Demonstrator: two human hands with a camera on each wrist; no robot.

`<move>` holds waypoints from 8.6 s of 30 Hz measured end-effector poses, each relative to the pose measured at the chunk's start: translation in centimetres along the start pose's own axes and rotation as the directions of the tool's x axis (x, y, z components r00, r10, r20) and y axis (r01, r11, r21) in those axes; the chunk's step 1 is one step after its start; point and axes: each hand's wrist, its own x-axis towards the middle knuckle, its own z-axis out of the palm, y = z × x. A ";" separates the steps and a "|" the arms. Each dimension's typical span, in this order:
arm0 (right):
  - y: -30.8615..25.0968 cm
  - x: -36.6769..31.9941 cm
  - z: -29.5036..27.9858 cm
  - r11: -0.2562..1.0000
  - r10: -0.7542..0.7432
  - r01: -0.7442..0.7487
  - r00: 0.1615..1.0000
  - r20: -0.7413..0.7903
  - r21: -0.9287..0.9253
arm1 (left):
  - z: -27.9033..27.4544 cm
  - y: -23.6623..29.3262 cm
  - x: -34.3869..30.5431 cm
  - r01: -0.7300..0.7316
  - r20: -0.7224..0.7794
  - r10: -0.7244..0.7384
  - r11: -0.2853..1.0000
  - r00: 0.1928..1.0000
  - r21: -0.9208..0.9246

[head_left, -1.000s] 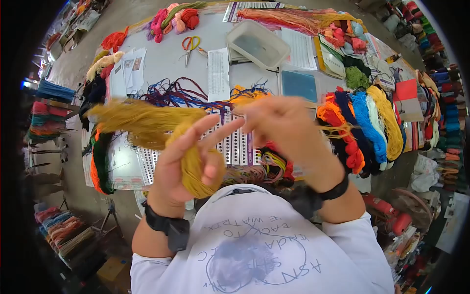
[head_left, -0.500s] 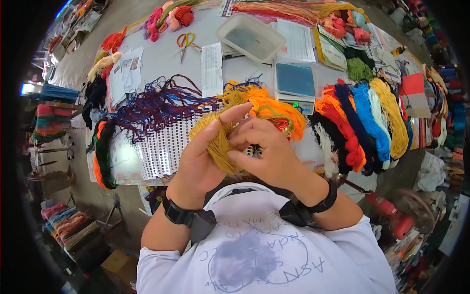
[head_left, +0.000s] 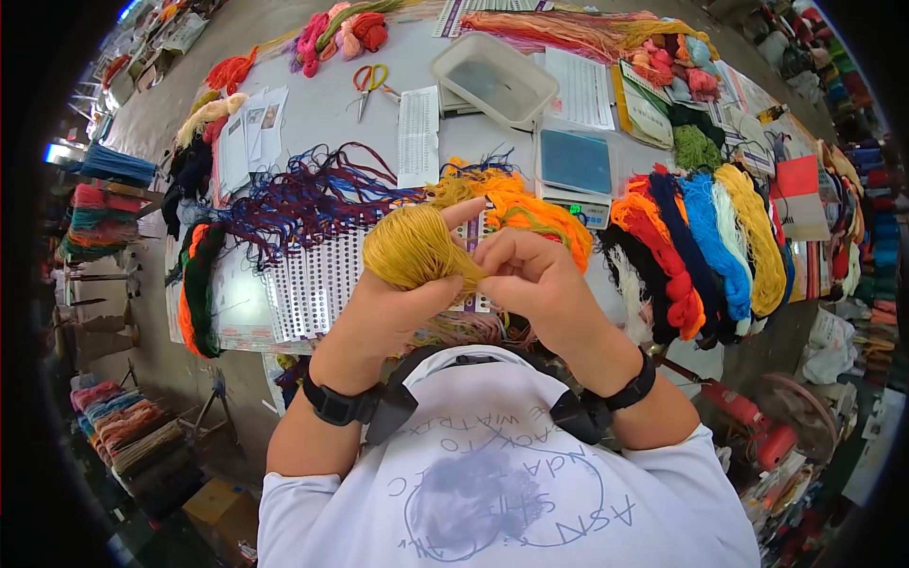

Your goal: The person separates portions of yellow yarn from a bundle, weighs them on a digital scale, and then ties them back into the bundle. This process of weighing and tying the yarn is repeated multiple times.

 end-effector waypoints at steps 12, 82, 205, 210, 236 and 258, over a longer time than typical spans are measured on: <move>-1.9 0.7 -0.2 0.982 0.116 -0.125 0.991 0.071 0.142 | -1.5 0.7 0.9 0.021 0.097 0.006 0.961 0.995 -0.275; 6.8 13.4 -34.0 0.981 0.190 -0.106 0.684 -0.704 0.161 | -6.8 -6.4 3.1 -0.013 -0.418 -0.346 0.758 0.840 -0.652; 0.4 4.7 5.9 0.971 0.131 -0.106 0.986 0.103 -0.213 | -7.3 -1.6 -2.3 -0.158 -0.072 0.144 0.952 0.987 -0.262; 0.9 5.0 5.0 0.996 0.072 -0.065 0.991 0.115 -0.060 | -7.0 -1.5 -2.1 -0.132 -0.081 0.117 0.969 0.990 -0.208; -9.0 -18.0 -47.5 0.962 0.188 0.084 0.492 -0.850 0.262 | -46.1 6.6 -14.6 -0.447 -0.508 0.141 0.703 0.850 -0.553; -30.7 -0.1 -23.6 0.854 -0.491 0.347 0.785 -0.379 -0.387 | -17.6 -6.6 0.5 -0.142 -0.318 -0.252 0.536 0.914 -0.832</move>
